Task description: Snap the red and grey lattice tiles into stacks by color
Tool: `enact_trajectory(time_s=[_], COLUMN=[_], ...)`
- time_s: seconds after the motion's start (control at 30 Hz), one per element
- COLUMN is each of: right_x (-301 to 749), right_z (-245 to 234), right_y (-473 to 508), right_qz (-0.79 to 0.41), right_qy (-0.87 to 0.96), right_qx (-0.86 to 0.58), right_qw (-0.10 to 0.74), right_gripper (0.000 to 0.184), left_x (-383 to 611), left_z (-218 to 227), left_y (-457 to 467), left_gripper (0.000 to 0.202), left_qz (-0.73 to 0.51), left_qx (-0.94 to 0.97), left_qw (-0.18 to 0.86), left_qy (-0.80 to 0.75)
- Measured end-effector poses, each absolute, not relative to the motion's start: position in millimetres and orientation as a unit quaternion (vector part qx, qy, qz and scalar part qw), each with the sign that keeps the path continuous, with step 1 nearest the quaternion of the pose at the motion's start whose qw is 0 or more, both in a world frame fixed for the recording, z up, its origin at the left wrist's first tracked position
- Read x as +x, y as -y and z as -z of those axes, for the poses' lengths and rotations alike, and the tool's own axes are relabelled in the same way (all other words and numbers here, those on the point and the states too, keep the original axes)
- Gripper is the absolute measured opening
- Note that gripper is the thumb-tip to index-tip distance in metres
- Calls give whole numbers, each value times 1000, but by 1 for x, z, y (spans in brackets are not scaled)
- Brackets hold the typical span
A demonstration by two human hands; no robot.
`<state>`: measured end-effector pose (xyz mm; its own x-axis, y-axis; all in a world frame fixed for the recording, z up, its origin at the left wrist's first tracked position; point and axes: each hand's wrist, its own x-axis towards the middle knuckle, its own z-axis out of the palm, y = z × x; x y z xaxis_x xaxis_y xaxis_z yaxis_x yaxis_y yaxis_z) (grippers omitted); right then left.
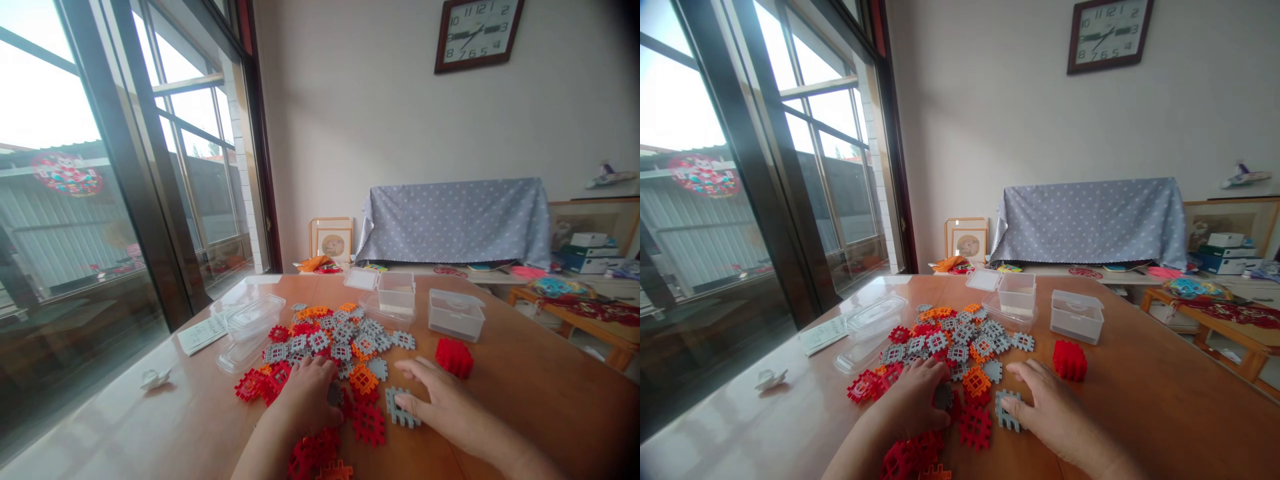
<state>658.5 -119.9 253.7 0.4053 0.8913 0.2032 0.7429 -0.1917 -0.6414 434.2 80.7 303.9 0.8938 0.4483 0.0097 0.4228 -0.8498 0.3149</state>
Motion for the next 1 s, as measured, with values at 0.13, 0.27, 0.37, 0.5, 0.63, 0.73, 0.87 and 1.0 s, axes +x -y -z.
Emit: enact_trajectory(time_s=[0.13, 0.27, 0.37, 0.5, 0.63, 0.73, 0.87, 1.0], right_x=[660, 663, 665, 668, 666, 660, 655, 657], right_z=[-249, -243, -241, -241, -245, -249, -251, -247], right_y=[117, 113, 112, 111, 109, 109, 108, 105], right_qz=[-98, -87, -77, -66, -62, -55, -48, -33], right_qy=[536, 534, 531, 519, 514, 524, 527, 523], right_qx=[-760, -758, -756, -760, -766, -762, -759, -755], right_qw=[355, 364, 374, 385, 382, 377, 379, 393], right_gripper=[43, 41, 40, 37, 33, 31, 26, 25], left_x=[437, 435, 435, 437, 438, 437, 440, 449], left_z=[-300, -301, -305, -307, -304, -303, -308, -309], left_y=[-82, -86, -87, -88, -90, -89, -82, -67], left_gripper=[39, 30, 20, 13, 12, 11, 13, 20], left_qz=[-38, -44, -54, -82, -100, -108, -135, -147], left_qx=[961, 958, 954, 948, 944, 943, 942, 950], left_qw=[121, 108, 109, 123, 123, 134, 140, 164], left_qy=[-246, -263, -273, -282, -291, -284, -272, -222])
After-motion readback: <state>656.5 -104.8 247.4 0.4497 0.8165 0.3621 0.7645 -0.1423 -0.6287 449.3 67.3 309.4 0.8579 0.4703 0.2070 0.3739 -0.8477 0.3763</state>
